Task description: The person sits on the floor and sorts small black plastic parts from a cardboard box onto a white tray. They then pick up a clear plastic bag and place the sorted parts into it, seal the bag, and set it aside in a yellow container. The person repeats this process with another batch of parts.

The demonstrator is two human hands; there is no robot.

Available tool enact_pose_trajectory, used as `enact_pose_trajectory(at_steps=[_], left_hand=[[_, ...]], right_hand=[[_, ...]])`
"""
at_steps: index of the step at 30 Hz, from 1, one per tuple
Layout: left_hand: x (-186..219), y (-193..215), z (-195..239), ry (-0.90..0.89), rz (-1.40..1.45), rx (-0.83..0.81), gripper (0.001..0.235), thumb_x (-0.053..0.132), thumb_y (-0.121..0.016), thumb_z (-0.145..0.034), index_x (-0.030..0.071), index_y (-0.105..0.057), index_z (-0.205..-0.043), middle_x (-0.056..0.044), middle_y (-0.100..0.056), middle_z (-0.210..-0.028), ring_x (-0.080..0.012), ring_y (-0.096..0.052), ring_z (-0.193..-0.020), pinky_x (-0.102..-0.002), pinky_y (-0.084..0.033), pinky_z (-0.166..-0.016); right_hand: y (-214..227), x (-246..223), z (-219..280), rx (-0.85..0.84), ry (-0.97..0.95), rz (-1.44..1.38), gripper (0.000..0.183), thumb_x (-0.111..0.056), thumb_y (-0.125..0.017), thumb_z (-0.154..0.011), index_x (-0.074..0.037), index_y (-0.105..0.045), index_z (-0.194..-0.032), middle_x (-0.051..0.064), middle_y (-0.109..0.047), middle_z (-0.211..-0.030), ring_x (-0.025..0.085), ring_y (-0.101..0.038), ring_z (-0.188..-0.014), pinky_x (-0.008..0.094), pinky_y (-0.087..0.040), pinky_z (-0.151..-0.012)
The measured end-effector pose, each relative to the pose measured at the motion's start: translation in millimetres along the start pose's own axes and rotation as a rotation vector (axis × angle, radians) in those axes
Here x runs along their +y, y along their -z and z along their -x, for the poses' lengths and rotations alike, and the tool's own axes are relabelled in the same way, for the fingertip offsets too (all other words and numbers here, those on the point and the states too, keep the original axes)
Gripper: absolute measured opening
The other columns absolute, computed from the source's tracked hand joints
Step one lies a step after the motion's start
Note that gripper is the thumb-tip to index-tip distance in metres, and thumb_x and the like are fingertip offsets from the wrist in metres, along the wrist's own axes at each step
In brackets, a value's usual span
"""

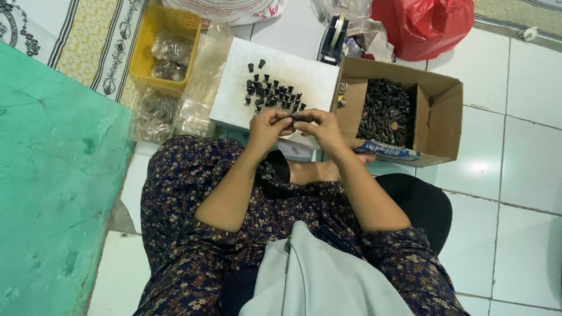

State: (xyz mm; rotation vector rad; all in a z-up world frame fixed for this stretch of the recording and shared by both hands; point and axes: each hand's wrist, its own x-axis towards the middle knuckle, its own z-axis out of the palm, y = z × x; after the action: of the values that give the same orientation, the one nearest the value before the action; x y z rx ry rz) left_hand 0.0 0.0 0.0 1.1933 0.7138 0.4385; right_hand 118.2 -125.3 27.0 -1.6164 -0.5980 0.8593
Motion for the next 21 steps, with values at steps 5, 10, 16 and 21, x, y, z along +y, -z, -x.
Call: enact_pose_trajectory(at_steps=[5,10,16,21], left_hand=[[3.6,43.8,-15.1,-0.315,-0.515,0.182,0.011,0.003,-0.077,-0.089,-0.001,-0.076,-0.099,-0.021,-0.075,-0.086,-0.0277,-0.076,-0.067,-0.029,-0.065,-0.051],[0.9,51.5,-21.4,-0.641,-0.896,0.454,0.006,0.011,-0.08,-0.088,0.008,-0.077,-0.093,-0.007,-0.075,-0.081,-0.0154,-0.072,-0.056,-0.02,-0.058,-0.042],[8.3,33.9,-15.0,-0.718,-0.808,0.414,0.016,0.007,-0.08,-0.086,0.006,-0.077,-0.102,-0.01,-0.076,-0.084,-0.0258,-0.076,-0.073,-0.031,-0.063,-0.055],[1.5,16.0,-16.9,-0.826,-0.795,0.387,0.017,0.008,-0.078,-0.089,0.009,-0.078,-0.106,-0.01,-0.077,-0.083,-0.0233,-0.075,-0.071,-0.031,-0.062,-0.056]], right_hand=[[-37.6,28.6,-44.5,0.145,0.246,0.235,0.022,-0.015,-0.089,-0.082,-0.009,-0.08,-0.101,0.006,-0.07,-0.083,0.015,-0.066,-0.083,0.026,-0.063,-0.067],[-65.0,65.0,-63.9,0.304,0.483,0.615,0.015,-0.022,-0.087,-0.082,-0.017,-0.08,-0.095,0.0,-0.065,-0.081,0.018,-0.062,-0.087,0.03,-0.057,-0.075],[-71.5,75.1,-62.9,0.334,0.626,0.791,0.018,-0.01,-0.082,-0.079,-0.014,-0.078,-0.097,0.006,-0.067,-0.088,0.024,-0.061,-0.092,0.035,-0.054,-0.08],[-35.9,56.6,-55.1,0.303,0.714,0.696,0.03,-0.006,-0.083,-0.078,-0.014,-0.076,-0.107,0.008,-0.065,-0.087,0.028,-0.06,-0.087,0.037,-0.054,-0.078]])
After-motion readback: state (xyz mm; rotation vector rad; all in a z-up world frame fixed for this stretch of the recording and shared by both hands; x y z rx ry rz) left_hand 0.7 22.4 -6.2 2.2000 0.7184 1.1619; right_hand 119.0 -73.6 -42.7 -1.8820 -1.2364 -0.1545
